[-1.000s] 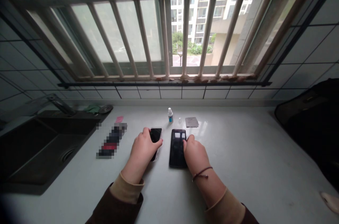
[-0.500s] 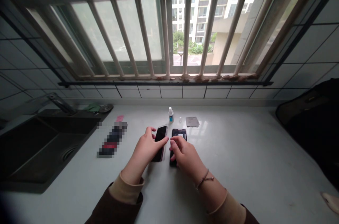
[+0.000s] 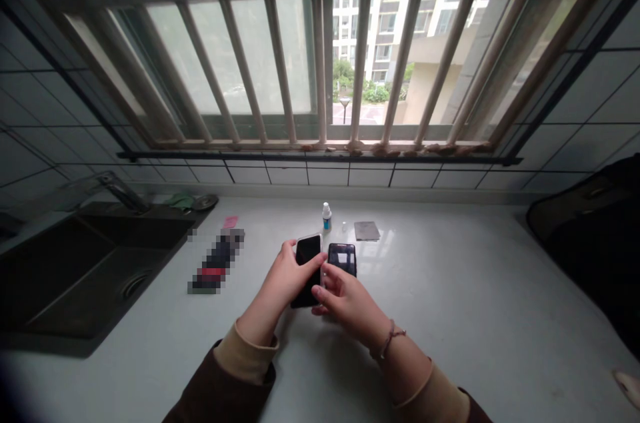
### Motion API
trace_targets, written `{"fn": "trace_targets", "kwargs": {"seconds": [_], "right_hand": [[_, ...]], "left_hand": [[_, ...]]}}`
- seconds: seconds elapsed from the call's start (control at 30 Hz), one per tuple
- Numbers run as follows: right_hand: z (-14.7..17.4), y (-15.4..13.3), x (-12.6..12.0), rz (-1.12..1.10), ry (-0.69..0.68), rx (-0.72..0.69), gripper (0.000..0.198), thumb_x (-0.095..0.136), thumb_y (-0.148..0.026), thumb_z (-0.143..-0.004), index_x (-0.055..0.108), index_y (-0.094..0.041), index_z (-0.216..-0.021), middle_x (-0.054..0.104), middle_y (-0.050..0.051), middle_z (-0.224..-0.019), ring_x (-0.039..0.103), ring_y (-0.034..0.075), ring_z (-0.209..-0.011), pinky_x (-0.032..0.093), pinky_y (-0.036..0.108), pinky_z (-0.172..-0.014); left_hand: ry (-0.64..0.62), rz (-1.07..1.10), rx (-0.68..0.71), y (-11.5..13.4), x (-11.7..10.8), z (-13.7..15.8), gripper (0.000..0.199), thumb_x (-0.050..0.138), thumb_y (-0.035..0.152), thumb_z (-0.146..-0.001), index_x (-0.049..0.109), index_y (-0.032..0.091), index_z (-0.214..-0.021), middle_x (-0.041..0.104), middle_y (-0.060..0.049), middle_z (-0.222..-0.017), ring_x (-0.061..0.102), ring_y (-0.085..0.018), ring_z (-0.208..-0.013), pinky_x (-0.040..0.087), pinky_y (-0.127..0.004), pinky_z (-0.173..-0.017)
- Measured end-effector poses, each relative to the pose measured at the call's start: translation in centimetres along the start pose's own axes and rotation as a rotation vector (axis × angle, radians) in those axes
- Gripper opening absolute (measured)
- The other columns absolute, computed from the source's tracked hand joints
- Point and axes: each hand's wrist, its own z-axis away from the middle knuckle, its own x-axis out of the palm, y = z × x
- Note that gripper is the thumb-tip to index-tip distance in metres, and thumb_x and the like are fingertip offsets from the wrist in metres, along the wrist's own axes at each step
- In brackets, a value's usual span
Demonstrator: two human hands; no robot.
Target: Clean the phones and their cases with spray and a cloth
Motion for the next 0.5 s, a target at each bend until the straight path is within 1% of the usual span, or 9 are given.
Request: {"fn": "trace_targets", "kwargs": {"seconds": [0.07,0.13,0.2,0.27,0.37,0.43,0.5], "right_hand": [[0.1,-0.4,0.1,-0.039,0.003,0.018,0.064,0.082,-0.054,-0.089,0.06,-0.027,-0.143,0.073,0.008,-0.123,0.072,0.024,-0.113,0.062,0.032,-0.083],[0.3,-0.7,0.2,-0.07,0.001,0.036,0.06,0.083,-0.053,-0.089,0.063,-0.027,-0.139,0.074,0.008,-0.123,0.073,0.022,-0.109,0.061,0.031,-0.083],[0.5,-1.0,0.2,-0.095,-0.007,0.044,0.059,0.084,-0.052,-0.088,0.064,-0.026,-0.137,0.075,0.008,-0.123,0.074,0.021,-0.106,0.06,0.029,-0.082],[0.7,-1.2,0.2,-0.108,-0.017,0.051,0.06,0.083,-0.051,-0.089,0.063,-0.026,-0.139,0.075,0.008,-0.125,0.074,0.021,-0.107,0.061,0.03,-0.084],[1.0,-1.4,0.2,-0.076,-0.064,0.081,0.06,0.083,-0.052,-0.09,0.062,-0.025,-0.139,0.075,0.01,-0.126,0.076,0.023,-0.111,0.061,0.035,-0.091],[1.0,-1.3,0.2,-0.039,-0.099,0.093,0.055,0.082,-0.054,-0.091,0.065,-0.022,-0.132,0.076,0.012,-0.125,0.077,0.025,-0.112,0.06,0.038,-0.094],[1.0,-1.2,0.1,-0.016,-0.111,0.091,0.052,0.08,-0.057,-0.091,0.067,-0.019,-0.125,0.078,0.014,-0.121,0.077,0.026,-0.111,0.06,0.039,-0.094]], "left_hand": [[-0.042,0.204,-0.008,-0.2,0.2,-0.2,0.067,0.081,0.066,-0.079,0.062,0.017,-0.12,0.074,-0.019,-0.118,0.071,-0.034,-0.111,0.054,-0.041,-0.093],[-0.09,0.492,-0.059,-0.3,0.4,-0.4,0.057,0.07,0.07,-0.088,0.066,0.017,-0.108,0.075,-0.013,-0.101,0.073,-0.028,-0.093,0.057,-0.037,-0.083],[-0.105,0.765,-0.115,-0.4,0.6,-0.5,0.049,0.066,0.065,-0.092,0.067,0.017,-0.101,0.072,-0.007,-0.088,0.07,-0.022,-0.079,0.057,-0.034,-0.076],[-0.099,0.949,-0.155,-0.3,0.6,-0.6,0.038,0.071,0.053,-0.092,0.067,0.016,-0.098,0.071,-0.004,-0.083,0.067,-0.018,-0.072,0.058,-0.032,-0.075],[-0.074,1.095,-0.188,-0.1,0.5,-0.8,0.026,0.069,0.039,-0.095,0.069,0.014,-0.102,0.075,-0.007,-0.089,0.07,-0.017,-0.075,0.06,-0.033,-0.08],[-0.055,1.126,-0.19,0.0,0.4,-0.9,0.024,0.067,0.035,-0.097,0.071,0.013,-0.103,0.077,-0.009,-0.093,0.072,-0.019,-0.08,0.061,-0.034,-0.083],[-0.05,1.119,-0.177,0.1,0.4,-1.0,0.025,0.066,0.035,-0.097,0.073,0.012,-0.105,0.078,-0.011,-0.094,0.074,-0.021,-0.083,0.061,-0.035,-0.084]]}}
